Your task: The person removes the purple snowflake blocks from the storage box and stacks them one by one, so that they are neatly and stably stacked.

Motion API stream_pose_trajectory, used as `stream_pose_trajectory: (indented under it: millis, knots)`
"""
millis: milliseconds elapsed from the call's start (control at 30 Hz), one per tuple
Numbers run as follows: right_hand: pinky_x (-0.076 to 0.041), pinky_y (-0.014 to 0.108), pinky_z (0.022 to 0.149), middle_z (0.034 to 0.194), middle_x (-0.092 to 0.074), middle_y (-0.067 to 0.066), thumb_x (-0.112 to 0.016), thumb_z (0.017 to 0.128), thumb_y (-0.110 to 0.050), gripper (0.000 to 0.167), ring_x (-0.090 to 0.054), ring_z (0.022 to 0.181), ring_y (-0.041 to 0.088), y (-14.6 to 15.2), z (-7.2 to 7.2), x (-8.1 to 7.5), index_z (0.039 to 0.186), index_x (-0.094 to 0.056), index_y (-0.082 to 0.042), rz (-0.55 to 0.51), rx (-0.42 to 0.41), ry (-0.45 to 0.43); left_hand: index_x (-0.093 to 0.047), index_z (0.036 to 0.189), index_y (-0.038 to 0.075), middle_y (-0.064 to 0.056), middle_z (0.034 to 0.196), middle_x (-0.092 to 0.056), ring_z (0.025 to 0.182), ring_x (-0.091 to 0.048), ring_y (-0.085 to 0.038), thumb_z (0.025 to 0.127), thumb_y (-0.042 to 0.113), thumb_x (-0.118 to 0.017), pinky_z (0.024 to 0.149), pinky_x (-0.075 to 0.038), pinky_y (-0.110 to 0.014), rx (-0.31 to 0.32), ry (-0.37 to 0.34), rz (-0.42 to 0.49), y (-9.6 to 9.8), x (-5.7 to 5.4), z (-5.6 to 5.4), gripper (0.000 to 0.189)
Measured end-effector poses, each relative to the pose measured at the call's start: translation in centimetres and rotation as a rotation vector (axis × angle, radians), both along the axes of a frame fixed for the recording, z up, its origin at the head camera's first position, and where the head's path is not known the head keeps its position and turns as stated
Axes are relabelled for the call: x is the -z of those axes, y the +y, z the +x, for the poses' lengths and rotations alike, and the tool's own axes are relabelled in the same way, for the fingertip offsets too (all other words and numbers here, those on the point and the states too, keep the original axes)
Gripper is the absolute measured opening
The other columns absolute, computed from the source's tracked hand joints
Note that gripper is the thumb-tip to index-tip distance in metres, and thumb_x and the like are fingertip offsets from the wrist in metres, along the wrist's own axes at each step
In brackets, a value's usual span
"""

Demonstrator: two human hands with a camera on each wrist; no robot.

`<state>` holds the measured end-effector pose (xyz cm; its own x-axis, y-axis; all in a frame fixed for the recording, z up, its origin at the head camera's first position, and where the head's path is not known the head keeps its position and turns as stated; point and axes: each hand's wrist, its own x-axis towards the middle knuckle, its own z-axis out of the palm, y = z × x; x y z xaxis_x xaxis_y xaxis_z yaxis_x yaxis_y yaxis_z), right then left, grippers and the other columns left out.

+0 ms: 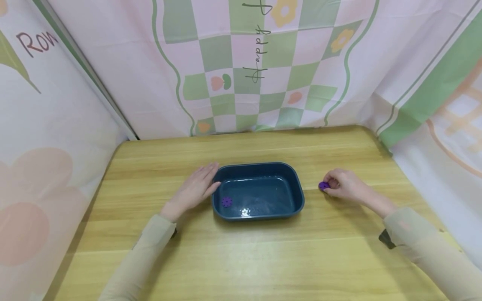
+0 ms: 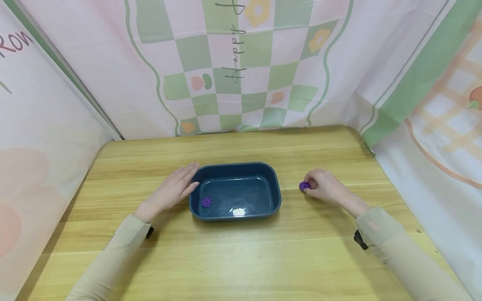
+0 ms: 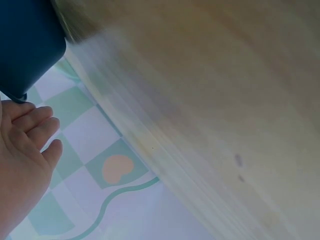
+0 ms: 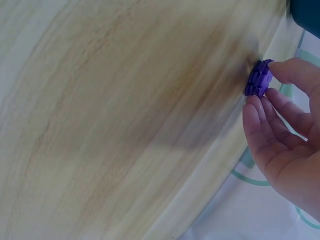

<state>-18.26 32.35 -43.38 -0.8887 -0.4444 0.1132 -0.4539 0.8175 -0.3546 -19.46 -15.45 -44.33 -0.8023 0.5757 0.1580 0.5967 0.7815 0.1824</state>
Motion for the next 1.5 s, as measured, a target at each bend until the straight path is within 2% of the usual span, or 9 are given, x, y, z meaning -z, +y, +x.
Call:
stream_pose_trajectory:
  millis: [300, 467, 600, 867, 1100, 1300, 1500]
  knots:
    - [-0.057, 0.022, 0.062, 0.084, -0.069, 0.01, -0.081, 0.077, -0.005, 0.019, -0.065, 0.072, 0.018, 0.1, 0.0, -0.2, 0.09, -0.069, 0.001, -0.02, -0.018, 0.015, -0.036, 0.151, -0.001, -0.018, 0.158, -0.038, 0.148, -0.036, -0.031, 0.106, 0.04, -0.043, 0.123, -0.031, -0.051, 0.005, 0.015, 0.01, 0.0, 0.1, 0.0, 0.061]
    - [-0.059, 0.025, 0.064, 0.087, -0.071, 0.012, -0.079, 0.078, -0.004, 0.021, -0.065, 0.073, 0.016, 0.0, -0.1, -1.0, 0.094, -0.068, 0.002, -0.024, -0.002, -0.025, -0.035, 0.152, 0.0, -0.017, 0.159, -0.037, 0.149, -0.035, -0.03, 0.106, 0.04, -0.041, 0.124, -0.03, -0.05, 0.0, 0.0, 0.004, 0.0, 0.1, 0.0, 0.061]
    - [-0.06, 0.031, 0.066, 0.089, -0.071, 0.014, -0.079, 0.079, -0.005, 0.022, -0.066, 0.075, 0.018, -0.3, -0.4, -1.8, 0.096, -0.068, 0.003, -0.021, -0.004, -0.02, -0.035, 0.152, 0.0, -0.017, 0.159, -0.037, 0.149, -0.035, -0.031, 0.106, 0.04, -0.041, 0.124, -0.03, -0.05, 0.0, -0.001, 0.006, 0.0, 0.1, 0.0, 0.061]
    - [-0.061, 0.03, 0.063, 0.089, -0.071, 0.016, -0.079, 0.077, -0.001, 0.021, -0.068, 0.073, 0.021, -1.4, -0.6, -2.9, 0.094, -0.068, 0.004, -0.047, -0.061, 0.058, -0.034, 0.153, 0.0, -0.017, 0.159, -0.036, 0.149, -0.034, -0.03, 0.107, 0.042, -0.039, 0.124, -0.03, -0.05, 0.008, 0.004, 0.01, -0.1, 0.2, -0.1, 0.062]
    - [-0.06, 0.026, 0.057, 0.084, -0.07, 0.013, -0.081, 0.073, 0.004, 0.021, -0.066, 0.067, 0.019, -2.7, -1.3, -3.7, 0.088, -0.067, 0.001, -0.085, -0.15, 0.182, -0.033, 0.153, 0.001, -0.016, 0.159, -0.036, 0.15, -0.033, -0.03, 0.107, 0.042, -0.038, 0.124, -0.029, -0.049, 0.005, -0.002, 0.008, -0.2, 0.2, -0.1, 0.063]
    - [-0.06, 0.029, 0.061, 0.085, -0.07, 0.009, -0.079, 0.077, -0.001, 0.018, -0.066, 0.072, 0.017, -4.5, -1.7, -5.0, 0.091, -0.068, -0.002, -0.027, -0.154, 0.141, -0.034, 0.152, 0.0, -0.017, 0.159, -0.037, 0.149, -0.035, -0.03, 0.106, 0.041, -0.04, 0.124, -0.03, -0.049, 0.004, 0.015, 0.0, -0.2, 0.3, -0.1, 0.062]
    - [-0.061, 0.03, 0.062, 0.089, -0.071, 0.013, -0.077, 0.079, -0.001, 0.018, -0.067, 0.073, 0.019, -6.1, -2.1, -5.8, 0.094, -0.068, 0.0, -0.023, -0.189, 0.107, -0.036, 0.152, -0.001, -0.017, 0.158, -0.038, 0.149, -0.036, -0.03, 0.106, 0.04, -0.042, 0.124, -0.03, -0.049, 0.004, 0.031, 0.005, -0.2, 0.3, -0.1, 0.061]
